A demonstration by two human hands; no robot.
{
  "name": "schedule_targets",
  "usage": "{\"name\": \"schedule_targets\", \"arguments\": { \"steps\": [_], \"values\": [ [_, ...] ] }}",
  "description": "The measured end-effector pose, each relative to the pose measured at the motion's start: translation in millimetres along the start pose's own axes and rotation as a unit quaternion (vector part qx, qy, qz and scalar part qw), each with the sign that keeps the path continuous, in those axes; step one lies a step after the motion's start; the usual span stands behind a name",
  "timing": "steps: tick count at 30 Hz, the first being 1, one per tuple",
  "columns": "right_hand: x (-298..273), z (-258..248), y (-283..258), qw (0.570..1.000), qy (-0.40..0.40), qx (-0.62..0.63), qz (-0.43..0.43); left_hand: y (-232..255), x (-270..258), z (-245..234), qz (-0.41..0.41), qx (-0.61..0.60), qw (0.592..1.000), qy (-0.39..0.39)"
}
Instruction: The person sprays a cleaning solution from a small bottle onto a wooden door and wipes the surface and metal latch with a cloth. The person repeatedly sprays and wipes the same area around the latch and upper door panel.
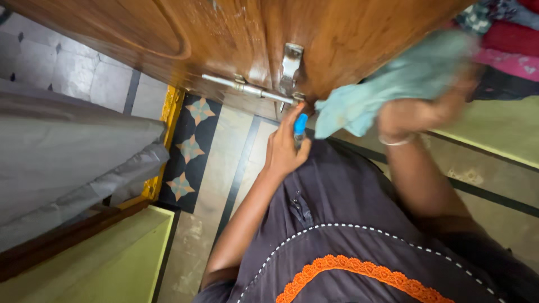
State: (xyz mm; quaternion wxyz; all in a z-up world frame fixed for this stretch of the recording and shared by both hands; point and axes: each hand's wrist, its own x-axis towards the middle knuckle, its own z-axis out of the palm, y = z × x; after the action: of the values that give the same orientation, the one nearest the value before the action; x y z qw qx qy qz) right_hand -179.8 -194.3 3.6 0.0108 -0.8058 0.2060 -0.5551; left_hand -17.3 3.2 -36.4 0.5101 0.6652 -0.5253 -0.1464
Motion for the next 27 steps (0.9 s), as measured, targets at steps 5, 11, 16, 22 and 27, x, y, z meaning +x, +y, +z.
{"name": "schedule_targets", "arguments": {
  "steps": [5,11,16,22,27],
  "values": [
    [40,-21,-2,0.989,-0.071,-0.069,-0.114,-13,2,5,-0.047,0.059,0.994,-0.075],
    [59,13,-34,0.932,-0.13,-0.236,-0.242,-34,-7,18,-0.062,0.143,0.976,-0.153],
    [45,30,-48,0.921,-0.146,-0.29,-0.215,-36,-12,19,-0.01,0.176,0.977,-0.118],
    [32,34,-43,0.903,-0.164,-0.316,-0.239,-40,-10,24,-0.006,0.191,0.975,-0.115],
    [20,39,-43,0.908,-0.168,-0.3,-0.239,-44,-14,30,-0.002,0.187,0.977,-0.104]
  ]
}}
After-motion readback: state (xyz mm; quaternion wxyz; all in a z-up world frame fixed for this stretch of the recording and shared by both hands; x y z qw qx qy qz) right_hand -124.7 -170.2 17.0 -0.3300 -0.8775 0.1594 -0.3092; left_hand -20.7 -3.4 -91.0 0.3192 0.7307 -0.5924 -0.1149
